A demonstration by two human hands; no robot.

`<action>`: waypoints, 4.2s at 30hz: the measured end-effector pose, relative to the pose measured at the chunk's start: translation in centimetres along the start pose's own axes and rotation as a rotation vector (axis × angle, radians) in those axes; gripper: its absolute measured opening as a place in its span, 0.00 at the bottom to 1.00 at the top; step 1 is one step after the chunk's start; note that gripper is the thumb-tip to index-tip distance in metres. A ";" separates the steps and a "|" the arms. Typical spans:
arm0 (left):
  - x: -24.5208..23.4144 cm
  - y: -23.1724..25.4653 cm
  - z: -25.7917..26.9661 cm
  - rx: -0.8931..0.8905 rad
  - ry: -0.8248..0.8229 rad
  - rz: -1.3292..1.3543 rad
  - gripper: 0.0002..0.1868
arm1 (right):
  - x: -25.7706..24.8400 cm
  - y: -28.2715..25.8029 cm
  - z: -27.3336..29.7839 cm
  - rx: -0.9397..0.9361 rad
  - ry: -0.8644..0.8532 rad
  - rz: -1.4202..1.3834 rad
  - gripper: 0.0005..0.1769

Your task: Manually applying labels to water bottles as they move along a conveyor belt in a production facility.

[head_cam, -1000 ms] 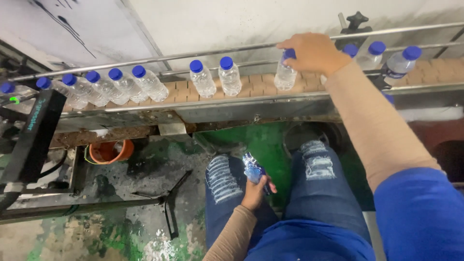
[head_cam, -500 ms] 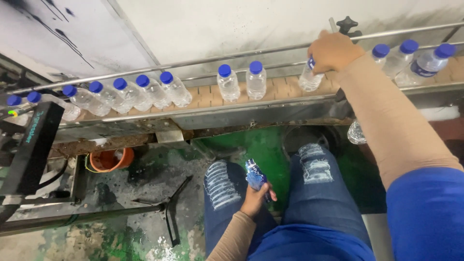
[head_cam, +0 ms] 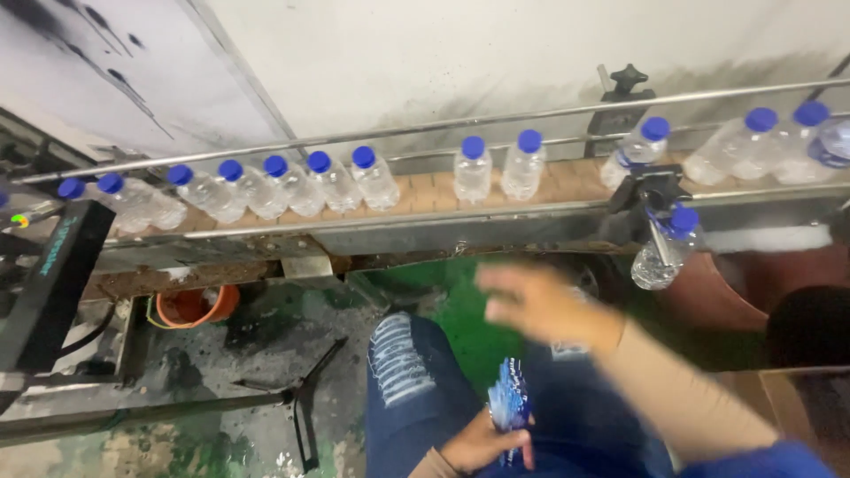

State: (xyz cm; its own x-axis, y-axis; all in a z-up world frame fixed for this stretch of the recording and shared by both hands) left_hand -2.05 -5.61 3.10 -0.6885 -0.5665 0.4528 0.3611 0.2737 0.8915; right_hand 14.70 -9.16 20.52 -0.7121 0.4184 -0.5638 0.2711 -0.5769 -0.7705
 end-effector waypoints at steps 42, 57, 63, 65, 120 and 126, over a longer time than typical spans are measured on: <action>-11.1 -3.3 -0.3 0.093 0.957 0.471 0.15 | 11.6 15.7 -0.8 0.255 0.202 -0.370 0.17; -12.8 -4.1 -0.5 0.178 0.914 0.455 0.18 | 8.7 11.7 -3.1 0.182 0.454 -1.120 0.04; -12.5 -3.9 -1.3 0.197 0.832 0.623 0.15 | -8.4 0.9 -7.3 -0.020 0.748 -0.007 0.12; -12.2 -4.3 -1.4 0.171 0.788 0.565 0.17 | -10.9 -1.6 -9.2 -0.087 0.677 0.147 0.11; -12.7 -2.3 -0.8 0.224 0.868 0.343 0.13 | -13.0 -4.3 -11.8 0.078 0.517 0.429 0.11; -10.9 -2.2 -2.1 0.184 0.620 0.681 0.26 | -12.8 -3.6 -12.1 0.225 0.052 0.819 0.37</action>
State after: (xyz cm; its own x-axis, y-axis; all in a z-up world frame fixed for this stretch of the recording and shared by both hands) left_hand 6.00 -1.64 -3.85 0.1117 -0.5381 0.8355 0.4212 0.7871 0.4507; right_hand 30.68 -3.90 26.92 -0.3152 -0.1635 -0.9348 0.5490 -0.8349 -0.0391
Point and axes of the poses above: each hand's wrist, its own z-axis away from the middle knuckle, its own x-axis out of the palm, y = z × x, the point moved 7 cm from there along -z, towards the middle knuckle, and after that the axes turned 6 degrees about -y, right-handed, at the moved point
